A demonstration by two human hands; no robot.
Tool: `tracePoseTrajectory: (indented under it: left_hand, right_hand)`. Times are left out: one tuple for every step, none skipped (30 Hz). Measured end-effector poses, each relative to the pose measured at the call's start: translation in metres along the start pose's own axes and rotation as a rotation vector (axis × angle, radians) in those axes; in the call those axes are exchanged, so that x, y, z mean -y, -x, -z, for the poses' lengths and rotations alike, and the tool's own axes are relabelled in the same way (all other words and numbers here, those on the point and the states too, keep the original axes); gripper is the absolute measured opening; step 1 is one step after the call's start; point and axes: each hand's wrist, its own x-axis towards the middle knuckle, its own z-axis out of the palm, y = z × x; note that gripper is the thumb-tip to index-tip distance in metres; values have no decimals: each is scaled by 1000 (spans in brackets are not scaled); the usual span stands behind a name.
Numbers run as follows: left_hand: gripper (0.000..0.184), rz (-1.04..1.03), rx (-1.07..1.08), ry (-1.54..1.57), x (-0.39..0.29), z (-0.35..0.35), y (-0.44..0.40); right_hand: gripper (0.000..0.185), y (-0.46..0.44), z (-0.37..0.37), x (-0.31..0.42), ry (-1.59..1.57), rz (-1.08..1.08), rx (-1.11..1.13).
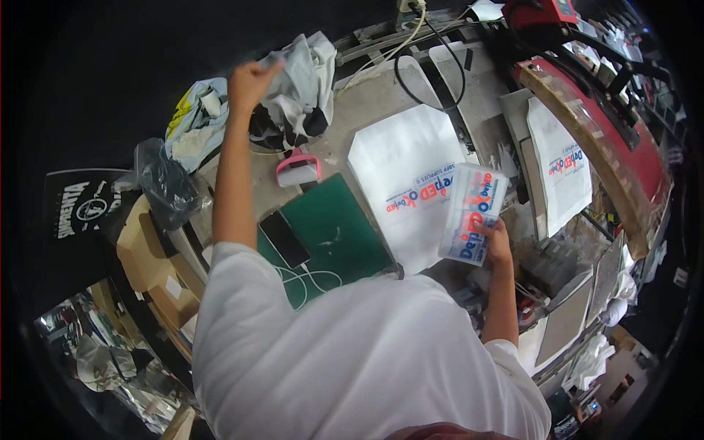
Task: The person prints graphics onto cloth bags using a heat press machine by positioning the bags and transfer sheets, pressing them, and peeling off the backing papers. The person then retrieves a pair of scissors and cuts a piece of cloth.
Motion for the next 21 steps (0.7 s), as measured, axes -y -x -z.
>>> tracePoseTrajectory:
  left_hand:
    - [57, -40, -161, 66, -1, -9, -6]
    - [63, -83, -329, 131, -1, -19, -18]
    - [68, -152, -459, -21, -3, -38, -26]
    - [75, -218, -586, -176, -1, -59, -27]
    - [75, -206, -601, -175, 4, -77, -24]
    - [70, -182, -484, -281, 10, -95, -22]
    - [67, -162, -426, -333, 17, -95, -24]
    - [65, -144, -367, -385, 22, -94, -25]
    - [64, -25, -346, -86, 30, -88, -31]
    - [64, 89, -318, 214, 38, -82, -35]
    - [57, 106, -477, 495, 52, -74, -35]
    - [50, 121, -633, 778, 64, -67, -29]
    - [47, 228, -573, 1066, 49, -30, 3]
    - [45, 153, -491, 1402, 29, 6, 39]
    - [40, 258, -301, 1624, 80, 8, 57]
    - [33, 279, -310, 1709, 83, 17, 95]
    - [31, 300, -335, 1760, 78, 18, 133]
    - [21, 345, -317, 1648, 98, -3, 168]
    - [25, 397, -323, 1710, 111, -29, 200]
    - [31, 587, -341, 1625, 103, -52, 226]
    - [39, 631, -281, 1586, 115, -85, 253]
  right_hand:
    - [29, -2, -4, 5, 41, -6, 24]
    - [29, -7, -9, 10, 53, -3, 35]
    - [29, -12, -14, 17, 134, -5, 36]
    - [29, -16, -19, 23, 215, -7, 37]
    - [29, -21, -28, 32, 228, 1, 49]
    - [29, -26, -38, 42, 309, 27, 75]
    - [29, -30, -47, 50, 387, 50, 99]
    - [29, -33, -53, 57, 396, 52, 109]
    - [29, -37, -58, 64, 436, 46, 112]
    - [28, -41, -62, 69, 474, 38, 112]
    - [28, -44, -62, 71, 476, 36, 116]
    - [27, -47, -60, 73, 477, 49, 117]
    - [26, -51, -57, 76, 477, 62, 117]
    - [24, -55, -55, 79, 464, 42, 123]
    - [24, -58, -56, 82, 464, 37, 126]
    - [22, -61, -59, 88, 522, 54, 105]
    - [21, -65, -64, 95, 582, 77, 85]
    - [22, -71, -70, 102, 569, 93, 74]
    - [22, -76, -80, 114, 576, 98, 85]
    - [23, -83, -92, 128, 662, 167, 107]
    - [24, -93, -104, 138, 748, 235, 131]
